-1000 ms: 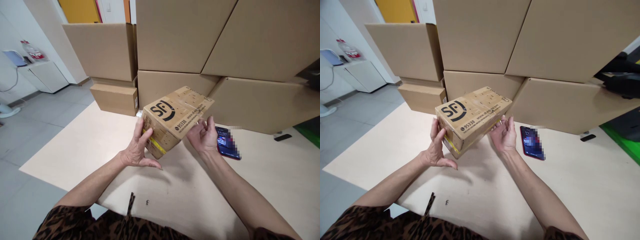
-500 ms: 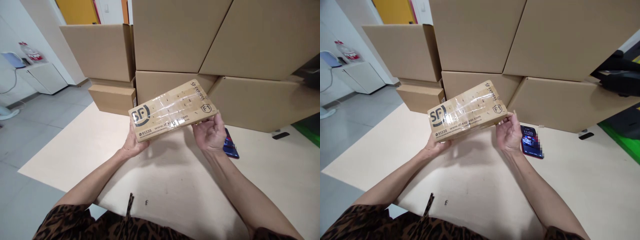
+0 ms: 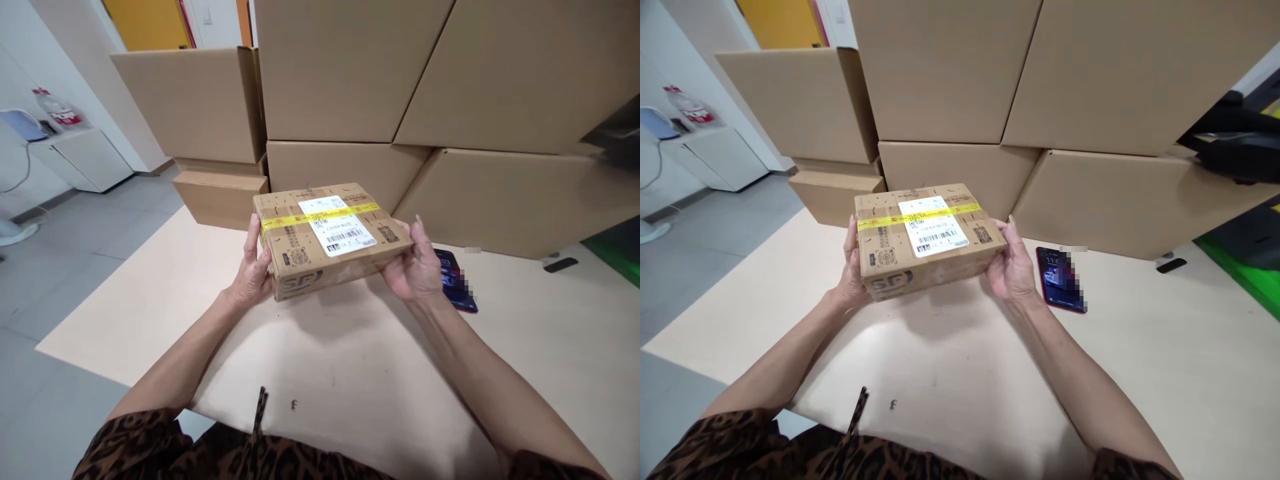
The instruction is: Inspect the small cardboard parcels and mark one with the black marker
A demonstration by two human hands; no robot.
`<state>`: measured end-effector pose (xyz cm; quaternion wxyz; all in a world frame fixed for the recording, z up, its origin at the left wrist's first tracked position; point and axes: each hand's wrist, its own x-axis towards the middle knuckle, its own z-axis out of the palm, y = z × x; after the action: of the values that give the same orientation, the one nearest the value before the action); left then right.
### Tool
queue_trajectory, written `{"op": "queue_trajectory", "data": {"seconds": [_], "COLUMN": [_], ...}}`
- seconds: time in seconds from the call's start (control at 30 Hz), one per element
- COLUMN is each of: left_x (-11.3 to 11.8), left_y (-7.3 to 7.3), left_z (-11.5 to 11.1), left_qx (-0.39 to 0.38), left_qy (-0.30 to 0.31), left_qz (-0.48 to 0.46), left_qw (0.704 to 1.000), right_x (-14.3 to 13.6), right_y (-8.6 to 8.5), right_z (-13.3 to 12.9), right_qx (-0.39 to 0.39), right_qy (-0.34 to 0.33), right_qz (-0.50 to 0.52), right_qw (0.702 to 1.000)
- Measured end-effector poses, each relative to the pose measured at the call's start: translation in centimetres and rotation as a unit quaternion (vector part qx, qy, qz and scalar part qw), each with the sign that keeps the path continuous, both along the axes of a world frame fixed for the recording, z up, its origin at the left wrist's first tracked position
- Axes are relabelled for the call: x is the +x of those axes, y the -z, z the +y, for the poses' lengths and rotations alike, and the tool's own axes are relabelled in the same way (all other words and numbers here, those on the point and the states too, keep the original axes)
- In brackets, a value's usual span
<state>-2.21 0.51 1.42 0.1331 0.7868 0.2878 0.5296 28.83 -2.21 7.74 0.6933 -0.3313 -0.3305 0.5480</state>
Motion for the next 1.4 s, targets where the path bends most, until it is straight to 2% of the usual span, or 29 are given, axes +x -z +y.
{"op": "queue_trajectory", "data": {"seconds": [0.13,0.27,0.37,0.43,0.5,0.57,0.63,0.7,0.87,1.0,1.17,1.3,1.4], "left_x": [-0.7,-1.0,-0.8,-0.5,0.1,0.6,1.1,1.6,2.4,2.6,2.3,2.2,2.0], "left_y": [-0.6,-0.2,-0.1,-0.4,-0.9,-1.3,-1.5,-1.4,-1.7,-1.9,-1.9,-2.9,-3.7], "left_z": [0.3,0.2,-0.1,-0.5,-1.2,-1.9,-2.5,-2.9,-3.2,-2.9,-2.3,-2.3,-2.4], "left_qx": [0.029,0.036,0.103,0.104,0.041,-0.07,-0.177,-0.252,-0.291,-0.297,-0.322,-0.36,-0.378], "left_qy": [0.01,-0.008,0.002,0.035,0.056,0.094,0.143,0.172,0.155,0.115,0.112,0.106,0.103], "left_qz": [-0.003,-0.007,0.021,0.031,0.021,-0.018,-0.083,-0.149,-0.195,-0.221,-0.277,-0.301,-0.31], "left_qw": [1.0,0.999,0.995,0.993,0.997,0.993,0.97,0.941,0.924,0.922,0.898,0.877,0.866], "right_x": [0.4,0.6,0.8,1.1,1.3,1.4,1.4,1.3,0.3,-0.1,0.0,0.4,0.6], "right_y": [-0.2,-0.1,-0.3,-0.6,-0.9,-1.0,-0.9,-0.7,-0.4,-0.1,0.2,0.4,0.8], "right_z": [0.0,0.4,0.6,0.6,0.5,0.5,0.3,0.0,-1.1,-1.5,-1.5,-1.0,-0.6], "right_qx": [-0.029,-0.069,-0.061,-0.024,0.03,0.088,0.133,0.153,0.169,0.202,0.231,0.262,0.243], "right_qy": [-0.057,-0.117,-0.09,-0.049,-0.006,0.041,0.072,0.07,0.027,0.03,0.042,0.051,0.046], "right_qz": [-0.01,0.019,0.02,0.004,-0.017,-0.041,-0.057,-0.073,-0.135,-0.155,-0.201,-0.209,-0.186], "right_qw": [0.998,0.991,0.994,0.998,0.999,0.994,0.987,0.983,0.976,0.967,0.951,0.941,0.951]}}
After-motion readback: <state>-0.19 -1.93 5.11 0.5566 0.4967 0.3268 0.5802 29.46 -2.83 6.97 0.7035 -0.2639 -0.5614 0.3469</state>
